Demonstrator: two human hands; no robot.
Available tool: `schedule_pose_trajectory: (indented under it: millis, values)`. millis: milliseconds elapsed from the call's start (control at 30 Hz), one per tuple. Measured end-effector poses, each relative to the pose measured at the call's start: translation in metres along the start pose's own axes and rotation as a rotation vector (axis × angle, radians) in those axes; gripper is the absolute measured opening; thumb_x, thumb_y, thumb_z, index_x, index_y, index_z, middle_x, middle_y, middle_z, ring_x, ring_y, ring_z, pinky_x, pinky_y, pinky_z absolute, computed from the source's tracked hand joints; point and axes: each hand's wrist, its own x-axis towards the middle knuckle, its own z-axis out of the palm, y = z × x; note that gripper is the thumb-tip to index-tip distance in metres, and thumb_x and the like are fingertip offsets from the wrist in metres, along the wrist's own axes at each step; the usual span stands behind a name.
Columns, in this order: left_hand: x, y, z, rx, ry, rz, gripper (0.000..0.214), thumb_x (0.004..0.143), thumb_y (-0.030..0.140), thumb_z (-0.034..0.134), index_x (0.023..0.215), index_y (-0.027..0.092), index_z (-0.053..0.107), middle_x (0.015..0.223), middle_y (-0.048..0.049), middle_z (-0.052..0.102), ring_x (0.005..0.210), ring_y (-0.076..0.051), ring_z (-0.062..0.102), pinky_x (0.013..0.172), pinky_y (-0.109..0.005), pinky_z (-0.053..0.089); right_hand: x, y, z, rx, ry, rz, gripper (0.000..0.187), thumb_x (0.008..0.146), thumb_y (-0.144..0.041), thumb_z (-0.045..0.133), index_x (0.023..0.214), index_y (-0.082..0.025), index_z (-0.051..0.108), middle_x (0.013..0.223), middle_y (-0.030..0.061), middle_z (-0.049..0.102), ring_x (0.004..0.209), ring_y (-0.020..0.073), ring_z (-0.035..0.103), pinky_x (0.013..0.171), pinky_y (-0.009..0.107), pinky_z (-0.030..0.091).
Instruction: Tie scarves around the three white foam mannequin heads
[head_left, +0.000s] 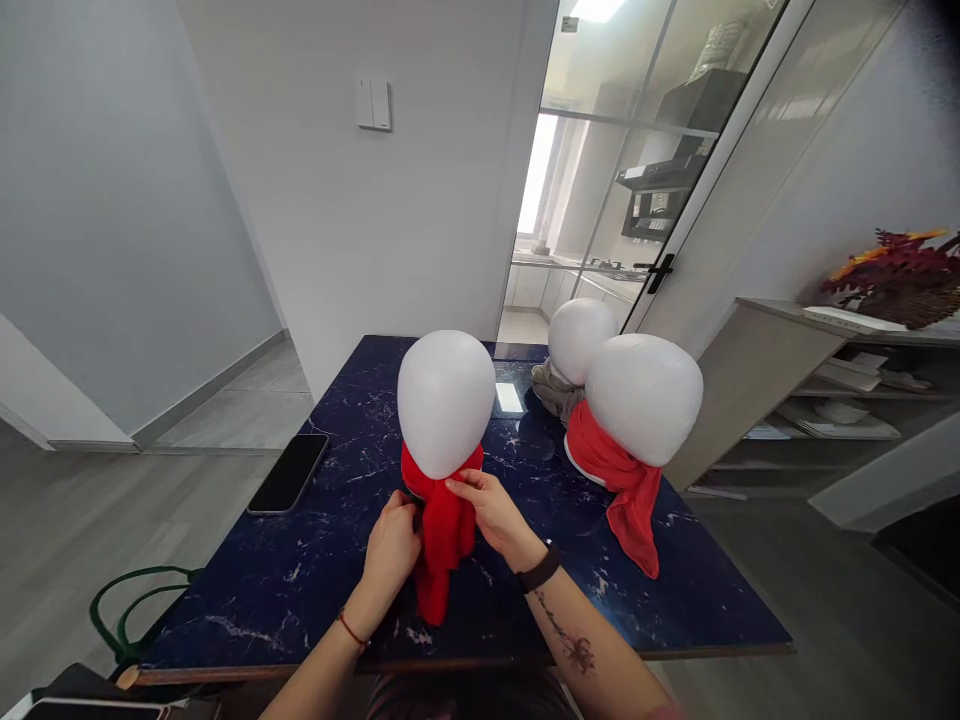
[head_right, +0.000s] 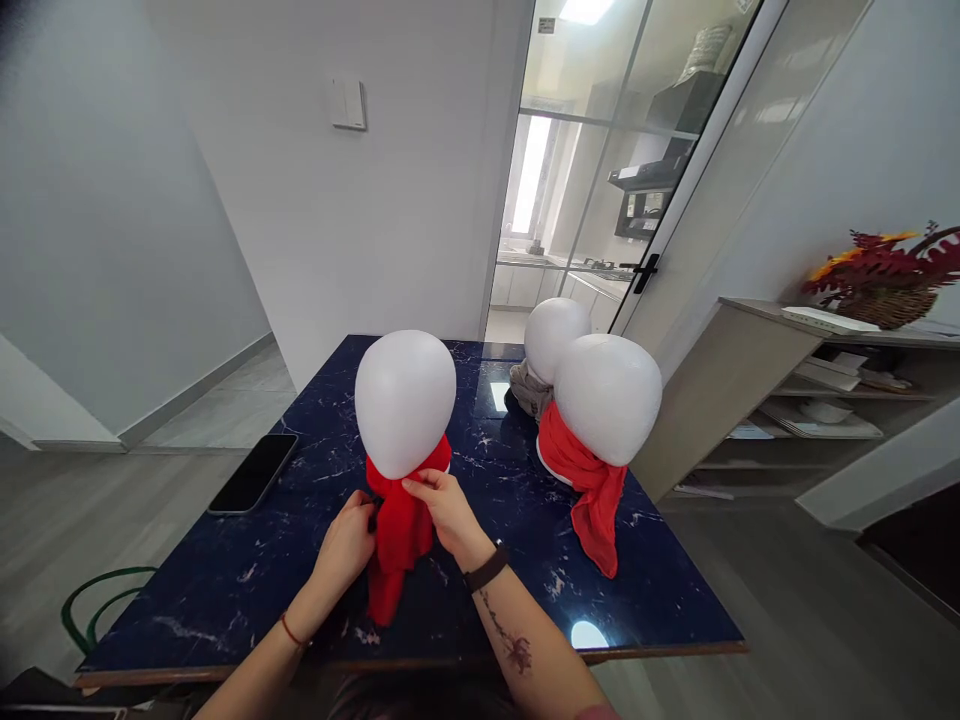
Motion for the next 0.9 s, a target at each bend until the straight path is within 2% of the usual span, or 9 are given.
schedule_pose_trajectory:
  millis: [167,267,333,433,500,567,633,733,900]
  values:
    - [0.0,-0.006,-0.009,0.094,-0.119,0.03,0.022,0.07,0.003,0.045,0.063,0.015,0.061,0.086,-0.0072,0.056,0.077,-0.016,0.057,0.068,-0.026,0.04,-0.001,0.0,-0.002,0.089,0.086,-0.098,0.027,0.057,-0.032,0.081,0.074,-0.017,0.066,0.078,0.0017,0.069,0.075,0.0154,0.062,0.078,0.028,0.045]
    - [0.001,-0.01,-0.014,0.133,-0.142,0.042,0.022,0.069,0.002,0.044,0.061,0.015,0.061,0.084,-0.008,0.058,0.073,-0.016,0.056,0.067,-0.027,0.04,-0.002,0.001,-0.002,0.09,0.108,-0.123,0.026,0.059,-0.032,0.08,0.075,-0.018,0.065,0.082,0.0025,0.069,0.079,0.0164,0.062,0.08,0.029,0.045]
    - [0.003,-0.01,-0.017,0.082,-0.12,0.058,0.022,0.07,0.004,0.046,0.061,0.015,0.062,0.082,-0.0074,0.059,0.071,-0.016,0.056,0.067,-0.027,0.04,-0.003,0.003,-0.002,0.068,0.097,-0.112,0.026,0.058,-0.032,0.08,0.074,-0.018,0.065,0.083,0.0025,0.07,0.079,0.0162,0.062,0.08,0.029,0.045]
    - [0.008,-0.008,-0.018,-0.205,-0.045,0.063,0.017,0.075,0.014,0.05,0.071,0.016,0.066,0.079,-0.0055,0.062,0.07,-0.016,0.057,0.068,-0.028,0.042,-0.005,0.006,-0.004,0.044,0.072,-0.082,0.027,0.057,-0.032,0.081,0.074,-0.017,0.064,0.079,0.0015,0.069,0.073,0.0146,0.061,0.076,0.028,0.045]
    - [0.011,-0.005,-0.016,-0.468,-0.022,0.027,0.023,0.081,0.03,0.049,0.078,0.016,0.067,0.075,-0.0042,0.063,0.066,-0.016,0.057,0.064,-0.027,0.044,-0.006,0.008,-0.004,0.024,0.039,-0.042,0.03,0.056,-0.031,0.082,0.074,-0.016,0.064,0.076,0.0013,0.068,0.069,0.0139,0.061,0.072,0.027,0.045]
    - [0.014,-0.002,-0.012,-0.656,-0.04,-0.038,0.036,0.082,0.045,0.049,0.075,0.015,0.067,0.067,-0.0029,0.062,0.061,-0.015,0.056,0.059,-0.026,0.044,-0.009,0.01,-0.004,0.004,0.005,0.01,0.032,0.054,-0.031,0.083,0.073,-0.015,0.063,0.072,0.0011,0.067,0.065,0.0132,0.06,0.068,0.027,0.044]
    - [0.015,0.0,-0.008,-0.763,-0.08,-0.108,0.041,0.076,0.053,0.055,0.07,0.013,0.065,0.058,-0.0012,0.058,0.055,-0.014,0.053,0.053,-0.024,0.041,-0.01,0.011,-0.003,-0.011,-0.024,0.049,0.032,0.054,-0.032,0.083,0.07,-0.014,0.062,0.069,0.001,0.066,0.063,0.0124,0.058,0.065,0.025,0.043]
    - [0.015,0.003,-0.004,-0.922,-0.105,-0.176,0.041,0.065,0.052,0.068,0.075,0.013,0.063,0.058,-0.0015,0.062,0.053,-0.013,0.054,0.051,-0.022,0.039,-0.011,0.013,-0.004,-0.002,-0.029,0.058,0.031,0.059,-0.037,0.08,0.067,-0.014,0.06,0.064,-0.0007,0.062,0.06,0.0109,0.055,0.063,0.024,0.04]
    - [0.015,0.004,-0.012,-1.037,0.066,-0.172,0.035,0.058,0.04,0.075,0.077,0.014,0.064,0.065,-0.0034,0.067,0.061,-0.015,0.06,0.061,-0.025,0.045,-0.007,0.015,-0.014,-0.057,0.081,-0.042,0.032,0.063,-0.043,0.076,0.064,-0.017,0.057,0.059,-0.0041,0.055,0.054,0.0093,0.047,0.056,0.023,0.035]
